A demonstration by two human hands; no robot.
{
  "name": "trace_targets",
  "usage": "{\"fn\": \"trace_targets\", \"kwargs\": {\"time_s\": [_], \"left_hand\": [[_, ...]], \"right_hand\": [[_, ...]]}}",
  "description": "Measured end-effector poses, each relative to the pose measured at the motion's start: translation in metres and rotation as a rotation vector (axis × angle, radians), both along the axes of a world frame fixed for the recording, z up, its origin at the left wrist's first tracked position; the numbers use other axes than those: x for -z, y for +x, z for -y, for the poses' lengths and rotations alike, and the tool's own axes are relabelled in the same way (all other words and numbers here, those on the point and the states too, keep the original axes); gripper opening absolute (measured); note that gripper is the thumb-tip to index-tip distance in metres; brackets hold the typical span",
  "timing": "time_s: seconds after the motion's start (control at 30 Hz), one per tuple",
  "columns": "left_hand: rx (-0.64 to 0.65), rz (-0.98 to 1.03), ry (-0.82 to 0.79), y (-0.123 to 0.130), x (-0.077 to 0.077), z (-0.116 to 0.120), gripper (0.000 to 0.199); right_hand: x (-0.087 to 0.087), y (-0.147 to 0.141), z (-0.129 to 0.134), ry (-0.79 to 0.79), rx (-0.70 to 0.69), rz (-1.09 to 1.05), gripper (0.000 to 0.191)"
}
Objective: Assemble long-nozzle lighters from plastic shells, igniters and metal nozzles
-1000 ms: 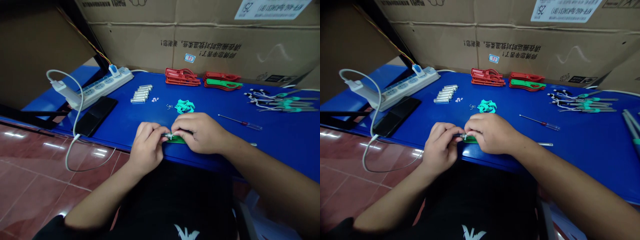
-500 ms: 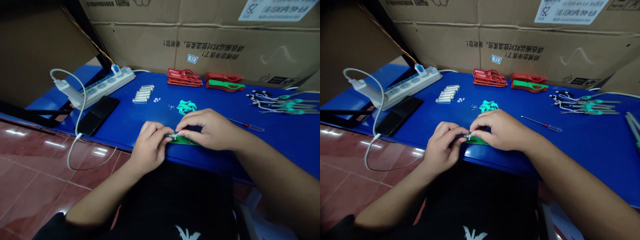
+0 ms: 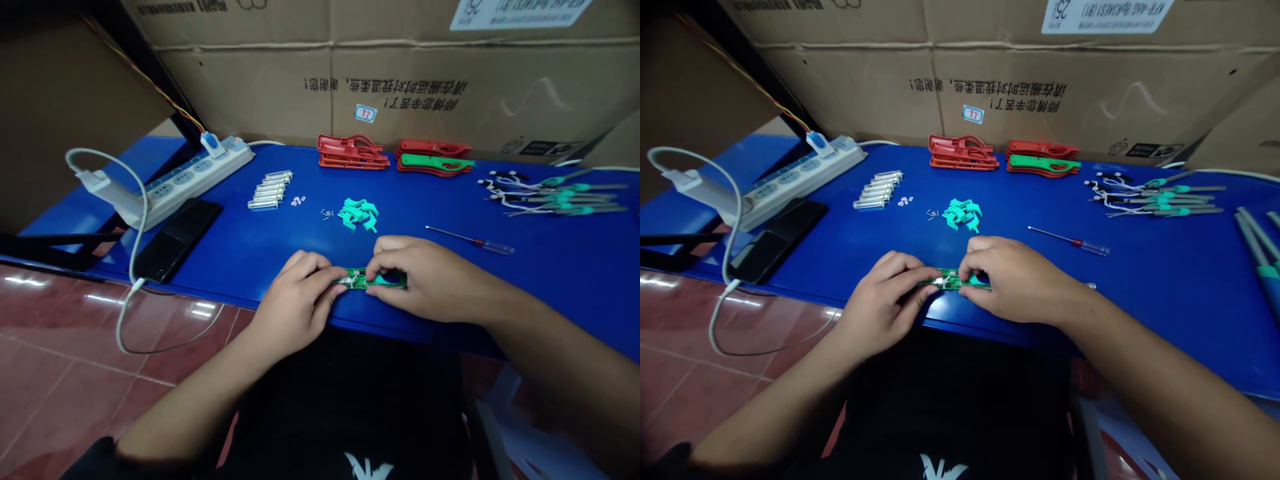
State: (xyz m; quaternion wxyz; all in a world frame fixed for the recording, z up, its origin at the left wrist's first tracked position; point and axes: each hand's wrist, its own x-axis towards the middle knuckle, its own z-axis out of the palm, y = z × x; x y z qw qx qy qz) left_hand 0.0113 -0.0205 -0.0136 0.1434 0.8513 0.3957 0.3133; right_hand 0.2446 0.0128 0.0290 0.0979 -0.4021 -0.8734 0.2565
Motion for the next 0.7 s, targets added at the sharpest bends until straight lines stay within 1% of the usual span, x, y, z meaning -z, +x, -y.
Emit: {"fn": "trace_targets", "kwargs": {"time_s": [0.1,0.27,0.7], "left_hand": [[0.009,-0.018,-0.009,0.0001,-0.0001,-0.0003,0.022],[0.016,-0.035,-0.03,-0.0002,-0.0018,-0.0011,0.02],[0.022,-0.032,-0.058,0.0009,-0.0024,-0.002,0.021]], "right_hand": [[0.0014,-0.0027,0.0006,-0.019,0.019,-0.021,0.008],[0.0037,-0.0069,0.0014,-0.048,0.063,-0.026,0.01],[0.006,-0.0049,0.0008,-0.083,0.077,-0.068,0.009]]}}
